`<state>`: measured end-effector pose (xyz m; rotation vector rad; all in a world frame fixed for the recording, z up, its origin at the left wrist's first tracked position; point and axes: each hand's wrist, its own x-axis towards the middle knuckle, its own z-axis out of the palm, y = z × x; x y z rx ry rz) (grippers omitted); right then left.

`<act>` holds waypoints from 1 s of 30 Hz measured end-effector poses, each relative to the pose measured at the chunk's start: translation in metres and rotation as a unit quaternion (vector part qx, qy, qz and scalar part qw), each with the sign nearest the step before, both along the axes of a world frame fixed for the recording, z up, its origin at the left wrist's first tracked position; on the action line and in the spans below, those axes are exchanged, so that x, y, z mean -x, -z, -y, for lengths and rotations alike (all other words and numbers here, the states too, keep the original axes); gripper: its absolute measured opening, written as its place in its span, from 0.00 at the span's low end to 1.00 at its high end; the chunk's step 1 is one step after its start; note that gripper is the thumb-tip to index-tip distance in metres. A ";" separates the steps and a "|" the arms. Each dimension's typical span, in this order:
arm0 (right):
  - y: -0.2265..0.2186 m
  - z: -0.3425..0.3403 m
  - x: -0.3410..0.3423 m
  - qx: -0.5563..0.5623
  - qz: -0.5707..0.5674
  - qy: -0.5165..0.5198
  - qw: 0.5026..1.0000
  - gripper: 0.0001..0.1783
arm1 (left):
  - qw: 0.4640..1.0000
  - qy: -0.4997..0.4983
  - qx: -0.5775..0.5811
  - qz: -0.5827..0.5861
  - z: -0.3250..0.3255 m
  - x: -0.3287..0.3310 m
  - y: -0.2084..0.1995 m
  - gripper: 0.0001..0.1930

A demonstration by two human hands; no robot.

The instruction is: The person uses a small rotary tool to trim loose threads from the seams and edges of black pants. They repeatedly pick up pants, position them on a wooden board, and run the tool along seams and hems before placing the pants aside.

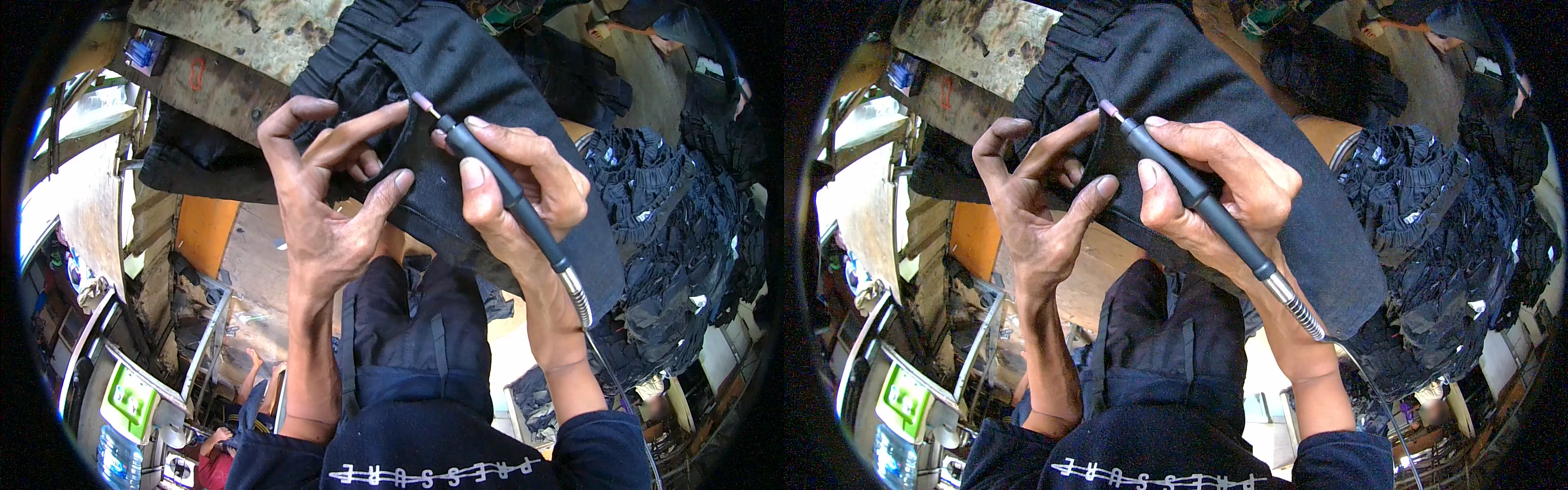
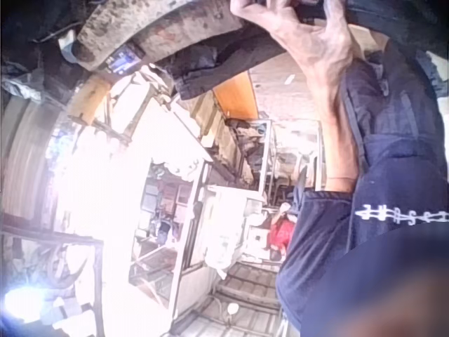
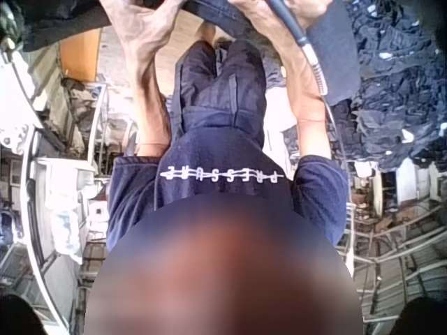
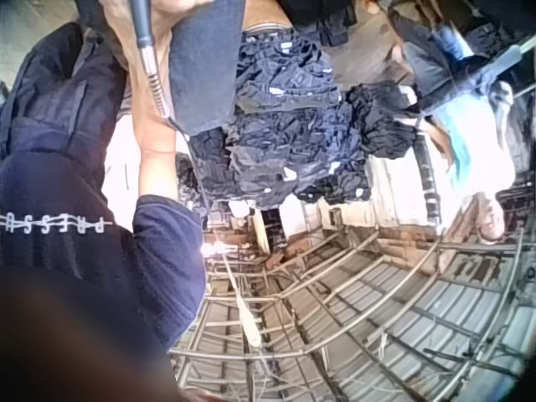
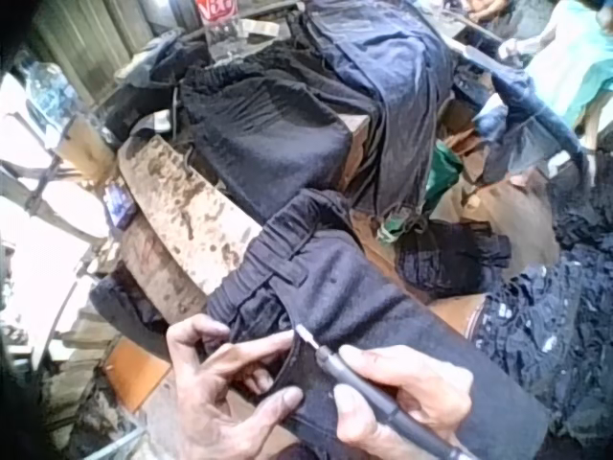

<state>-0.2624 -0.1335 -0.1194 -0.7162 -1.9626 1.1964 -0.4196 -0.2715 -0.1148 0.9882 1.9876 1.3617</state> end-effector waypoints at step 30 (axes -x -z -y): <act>-0.001 -0.006 -0.012 -0.046 -0.027 -0.140 0.989 0.15 | 0.997 0.014 -0.027 0.069 0.004 0.007 0.010 0.48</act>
